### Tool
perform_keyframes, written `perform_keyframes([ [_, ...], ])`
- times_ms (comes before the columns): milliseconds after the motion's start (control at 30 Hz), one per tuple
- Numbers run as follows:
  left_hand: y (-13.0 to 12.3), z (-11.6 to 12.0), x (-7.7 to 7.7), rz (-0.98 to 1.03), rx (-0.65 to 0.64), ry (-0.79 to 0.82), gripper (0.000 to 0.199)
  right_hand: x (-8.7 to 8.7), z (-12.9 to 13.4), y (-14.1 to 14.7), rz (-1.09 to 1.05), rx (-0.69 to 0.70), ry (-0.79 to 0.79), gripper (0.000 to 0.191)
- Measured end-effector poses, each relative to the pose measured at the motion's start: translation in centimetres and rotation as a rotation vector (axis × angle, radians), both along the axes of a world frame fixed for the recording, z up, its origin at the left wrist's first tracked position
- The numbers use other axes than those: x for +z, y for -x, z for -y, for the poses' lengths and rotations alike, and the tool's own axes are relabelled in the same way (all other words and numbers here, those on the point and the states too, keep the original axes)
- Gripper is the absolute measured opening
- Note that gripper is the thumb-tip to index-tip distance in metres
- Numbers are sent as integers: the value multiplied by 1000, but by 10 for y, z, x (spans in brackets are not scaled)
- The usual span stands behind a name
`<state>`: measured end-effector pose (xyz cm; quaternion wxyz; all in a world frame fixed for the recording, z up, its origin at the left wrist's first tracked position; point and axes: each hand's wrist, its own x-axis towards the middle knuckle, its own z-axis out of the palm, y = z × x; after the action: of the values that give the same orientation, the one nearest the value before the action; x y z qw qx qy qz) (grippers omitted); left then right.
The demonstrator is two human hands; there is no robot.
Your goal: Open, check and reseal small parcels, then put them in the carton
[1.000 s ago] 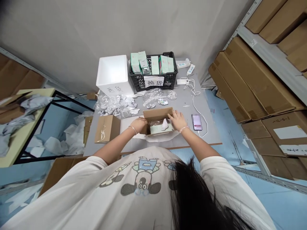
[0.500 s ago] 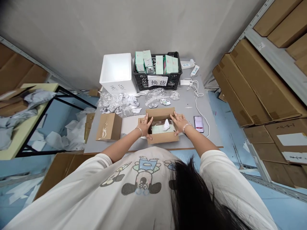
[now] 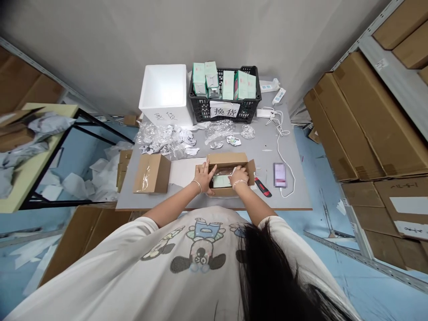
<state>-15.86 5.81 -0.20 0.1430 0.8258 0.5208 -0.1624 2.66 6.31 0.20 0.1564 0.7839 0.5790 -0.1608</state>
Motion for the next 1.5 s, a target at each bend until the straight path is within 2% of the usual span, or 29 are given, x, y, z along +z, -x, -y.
perform_keyframes([
  [100, 1, 1, 1, 21, 7, 9, 147, -11, -10, -2, -54, 3, 90, 73],
  [233, 3, -1, 1, 42, 16, 27, 147, -10, -17, -5, -75, 142, 105, 45],
  [333, 3, -2, -1, 50, 17, 36, 147, -4, -21, 1, -63, 389, 21, 33],
  [467, 4, -2, -1, 57, 29, 40, 147, 0, -23, 8, -131, 814, -123, 34],
  [567, 5, -2, -1, 64, 39, 42, 148, -5, -26, 6, -164, 1037, -175, 38],
  [633, 5, -1, -2, 66, 35, 44, 148, -11, -32, 2, -157, 1028, -97, 39],
  [800, 6, -1, -3, 82, 37, 39, 147, -28, -50, -14, -46, 688, 167, 35],
  [1000, 8, -1, -2, 104, 38, 45, 148, -39, -48, -32, -93, 651, 300, 40],
  [1100, 8, -1, -2, 107, 40, 48, 148, -40, -44, -31, -153, 714, 308, 49],
  [1267, 7, 0, -3, 119, 27, 45, 148, -41, -41, -19, -262, 961, 265, 90],
  [1367, 7, 1, -4, 111, 21, 49, 149, -41, -39, -11, -214, 1011, 253, 94],
  [1500, 9, 1, -5, 113, 25, 32, 148, -41, -37, -8, -175, 1025, 154, 91],
])
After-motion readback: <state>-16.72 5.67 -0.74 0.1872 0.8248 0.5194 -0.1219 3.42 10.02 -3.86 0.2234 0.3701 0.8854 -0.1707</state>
